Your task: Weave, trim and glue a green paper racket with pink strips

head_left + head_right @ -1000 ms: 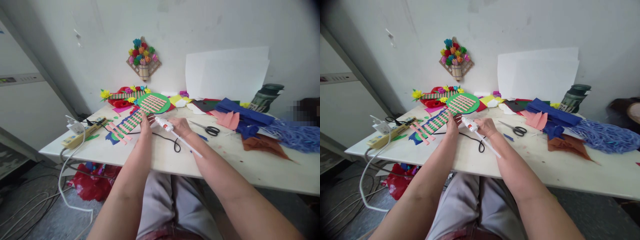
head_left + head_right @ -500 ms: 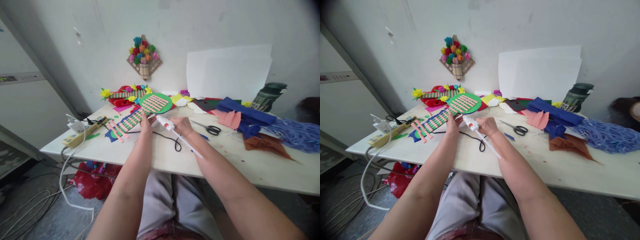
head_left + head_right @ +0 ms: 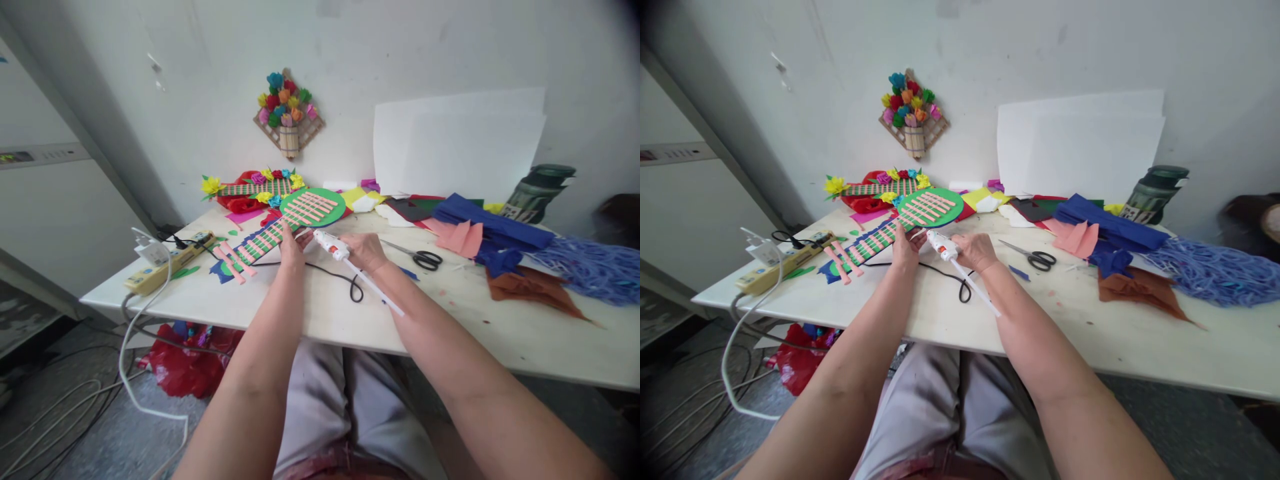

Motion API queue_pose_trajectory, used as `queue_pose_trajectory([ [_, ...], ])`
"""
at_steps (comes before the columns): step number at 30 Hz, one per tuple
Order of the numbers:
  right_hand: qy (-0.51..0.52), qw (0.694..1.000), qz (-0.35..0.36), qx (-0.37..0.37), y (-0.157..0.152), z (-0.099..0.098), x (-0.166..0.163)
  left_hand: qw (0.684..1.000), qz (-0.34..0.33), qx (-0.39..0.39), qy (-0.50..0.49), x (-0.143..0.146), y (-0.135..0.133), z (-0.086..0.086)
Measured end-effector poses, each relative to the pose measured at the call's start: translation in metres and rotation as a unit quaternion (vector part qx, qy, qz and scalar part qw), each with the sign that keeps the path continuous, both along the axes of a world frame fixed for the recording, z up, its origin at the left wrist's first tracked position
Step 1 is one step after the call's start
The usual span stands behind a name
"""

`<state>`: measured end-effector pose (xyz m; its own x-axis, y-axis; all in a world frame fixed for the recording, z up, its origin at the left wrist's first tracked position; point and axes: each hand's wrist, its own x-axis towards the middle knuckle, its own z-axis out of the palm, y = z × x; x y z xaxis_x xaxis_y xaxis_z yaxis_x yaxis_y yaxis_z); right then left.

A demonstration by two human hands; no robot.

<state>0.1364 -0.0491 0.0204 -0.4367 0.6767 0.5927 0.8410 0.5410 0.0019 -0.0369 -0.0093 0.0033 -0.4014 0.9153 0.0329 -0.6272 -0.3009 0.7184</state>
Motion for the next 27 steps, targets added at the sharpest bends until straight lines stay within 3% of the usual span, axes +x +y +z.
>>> queue_pose_trajectory([
  [27,0.031,0.999,0.009,0.0,0.0037,-0.0032,0.0013,1.0,-0.02,-0.001,-0.008,-0.0009,0.0004,0.0011],
])
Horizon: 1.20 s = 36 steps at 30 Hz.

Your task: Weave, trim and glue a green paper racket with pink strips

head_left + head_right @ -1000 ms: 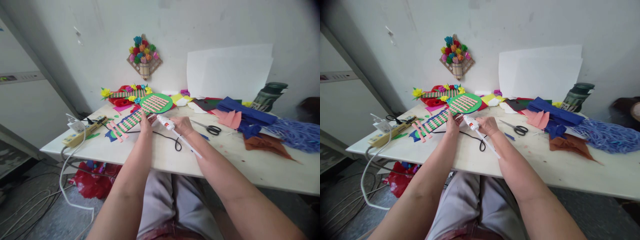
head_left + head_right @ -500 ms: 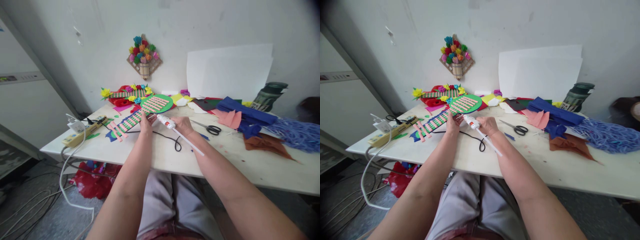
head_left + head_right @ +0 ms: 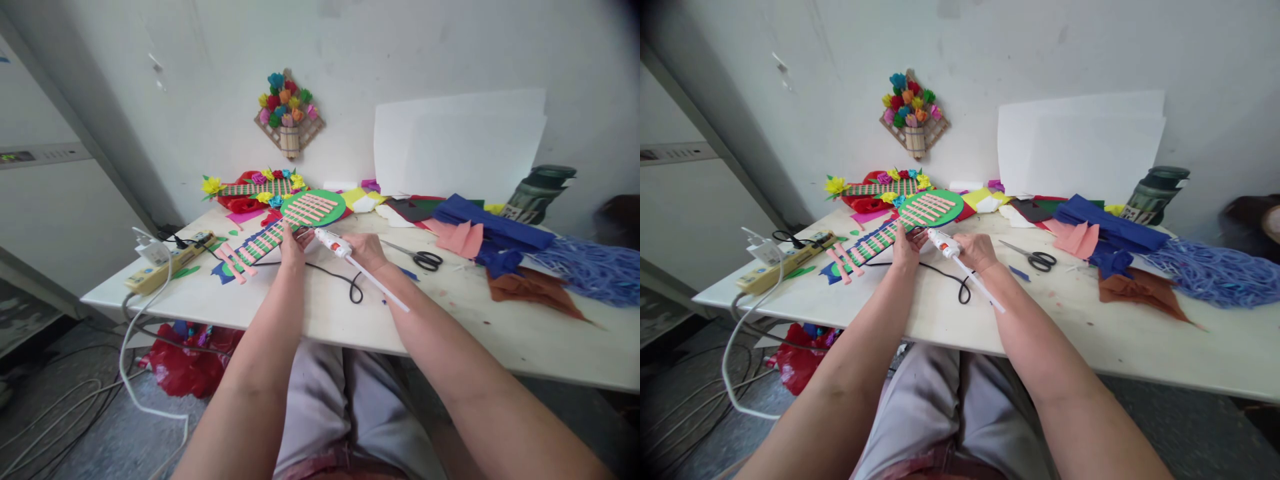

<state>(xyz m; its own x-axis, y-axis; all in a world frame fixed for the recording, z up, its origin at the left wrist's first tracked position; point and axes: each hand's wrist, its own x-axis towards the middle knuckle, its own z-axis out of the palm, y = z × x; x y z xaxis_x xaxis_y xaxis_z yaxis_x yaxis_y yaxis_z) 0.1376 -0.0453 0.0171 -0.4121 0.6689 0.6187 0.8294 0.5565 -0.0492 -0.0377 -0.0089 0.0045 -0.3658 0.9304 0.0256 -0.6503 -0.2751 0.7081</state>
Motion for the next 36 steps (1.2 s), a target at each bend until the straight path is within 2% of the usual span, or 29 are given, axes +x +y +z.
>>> queue_pose_trajectory([
  [13,-0.079,0.996,-0.03,0.021,0.0008,0.0009,-0.0023,1.0,0.006,-0.023,-0.01,0.0,-0.0014,0.0029],
  [22,-0.082,0.995,-0.046,0.024,0.0001,0.0022,-0.0038,1.0,0.001,-0.011,-0.007,0.0,-0.0023,0.0028],
  [26,-0.093,0.994,-0.041,0.039,0.0011,0.0021,-0.0047,1.0,0.006,-0.016,-0.004,-0.0002,-0.0016,0.0026],
  [36,-0.093,0.994,-0.043,0.022,0.0001,0.0055,-0.0017,0.999,0.015,-0.046,-0.004,0.0015,-0.0047,0.0057],
])
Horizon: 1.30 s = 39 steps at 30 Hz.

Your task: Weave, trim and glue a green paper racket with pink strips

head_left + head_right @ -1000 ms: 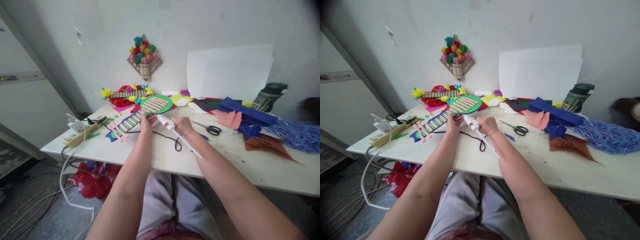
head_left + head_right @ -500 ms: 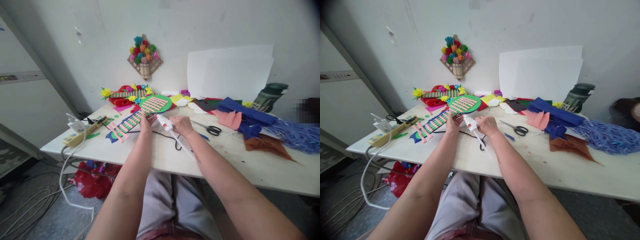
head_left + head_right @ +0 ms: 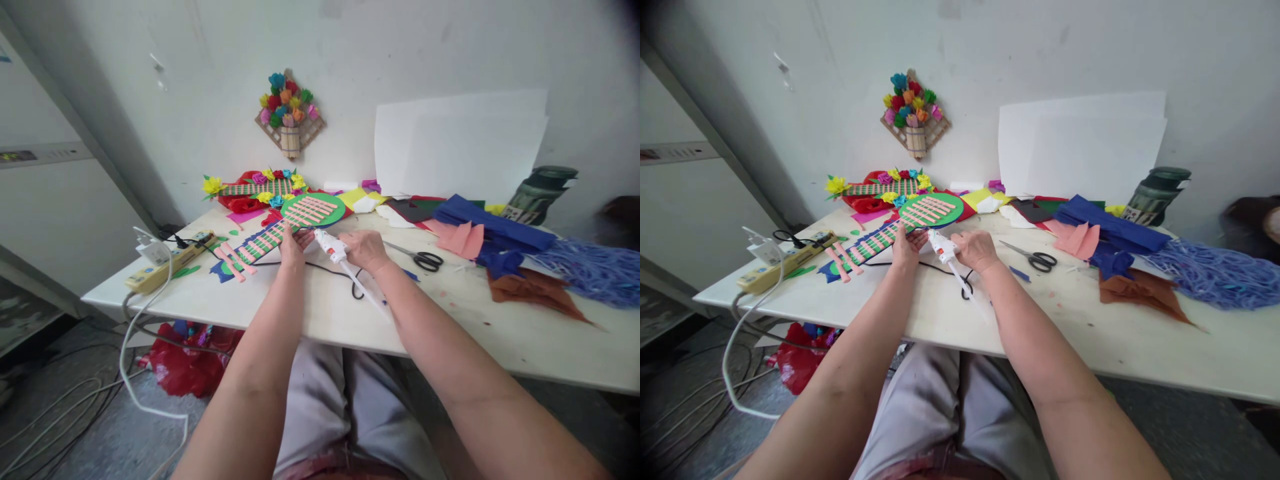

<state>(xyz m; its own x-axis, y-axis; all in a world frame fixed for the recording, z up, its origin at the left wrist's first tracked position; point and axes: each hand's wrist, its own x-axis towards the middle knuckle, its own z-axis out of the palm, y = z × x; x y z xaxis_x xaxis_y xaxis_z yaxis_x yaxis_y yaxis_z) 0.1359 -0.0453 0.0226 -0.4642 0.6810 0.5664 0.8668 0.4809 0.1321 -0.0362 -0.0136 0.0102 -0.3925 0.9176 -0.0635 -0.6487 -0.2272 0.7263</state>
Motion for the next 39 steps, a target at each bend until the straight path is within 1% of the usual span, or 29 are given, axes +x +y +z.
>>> queue_pose_trajectory([
  [6,0.052,0.999,-0.002,-0.008,0.0,0.0,0.004,1.0,-0.009,0.001,-0.011,-0.001,0.0,0.0],
  [12,0.106,0.993,-0.033,-0.036,0.01,-0.007,0.011,1.0,-0.011,-0.002,-0.018,-0.003,0.001,-0.001],
  [17,0.138,0.99,0.001,-0.042,0.011,-0.008,0.013,1.0,-0.013,0.0,-0.014,-0.003,0.002,-0.002],
  [19,0.132,0.99,0.007,-0.046,0.01,-0.007,0.012,1.0,-0.013,0.002,-0.008,-0.003,0.002,-0.003],
  [26,0.083,0.995,-0.01,-0.049,0.008,-0.006,0.006,1.0,-0.008,0.009,0.009,-0.001,0.003,-0.002],
  [39,0.075,0.996,-0.027,-0.049,0.004,-0.004,0.004,1.0,-0.014,0.022,0.017,0.001,0.002,-0.001],
])
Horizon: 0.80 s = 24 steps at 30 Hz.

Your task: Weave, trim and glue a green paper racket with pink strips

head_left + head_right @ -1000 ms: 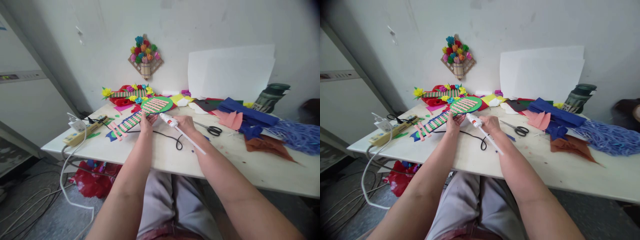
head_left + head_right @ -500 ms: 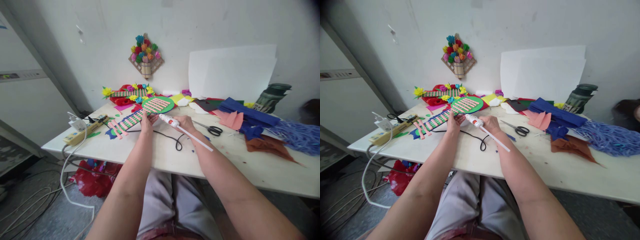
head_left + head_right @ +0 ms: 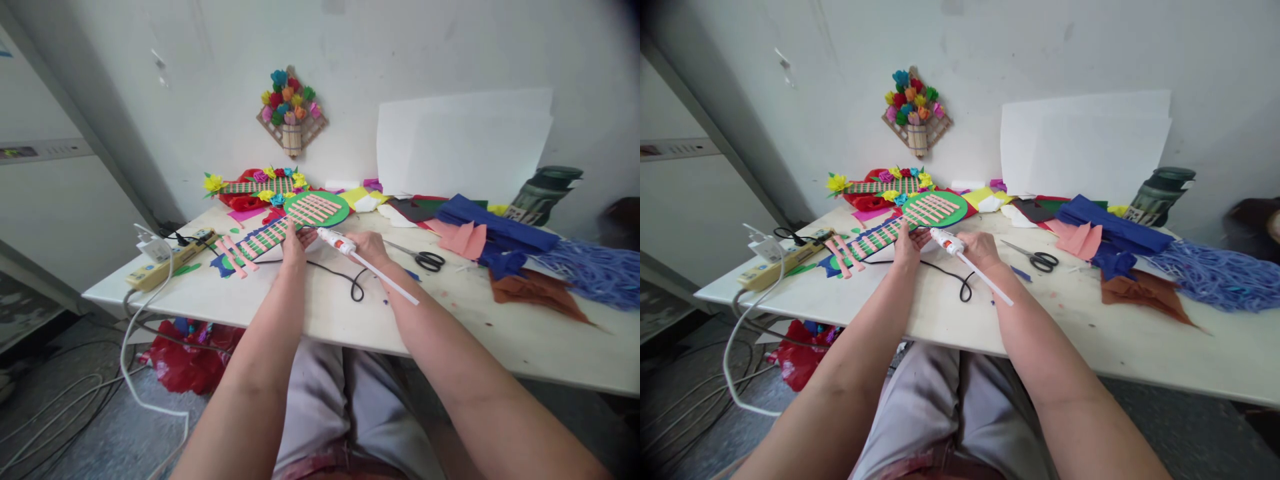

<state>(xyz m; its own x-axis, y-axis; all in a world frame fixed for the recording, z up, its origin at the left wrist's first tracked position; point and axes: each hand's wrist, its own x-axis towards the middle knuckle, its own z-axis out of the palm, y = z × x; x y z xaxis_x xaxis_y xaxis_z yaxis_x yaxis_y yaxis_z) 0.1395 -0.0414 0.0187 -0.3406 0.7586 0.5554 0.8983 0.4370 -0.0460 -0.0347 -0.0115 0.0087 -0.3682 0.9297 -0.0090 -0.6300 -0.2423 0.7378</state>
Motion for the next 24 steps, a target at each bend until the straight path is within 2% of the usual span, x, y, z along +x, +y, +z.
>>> queue_pose_trajectory([
  [24,-0.079,0.996,0.011,0.035,-0.0071,0.0081,-0.0016,1.0,0.015,-0.006,0.001,0.001,-0.0043,0.0021],
])
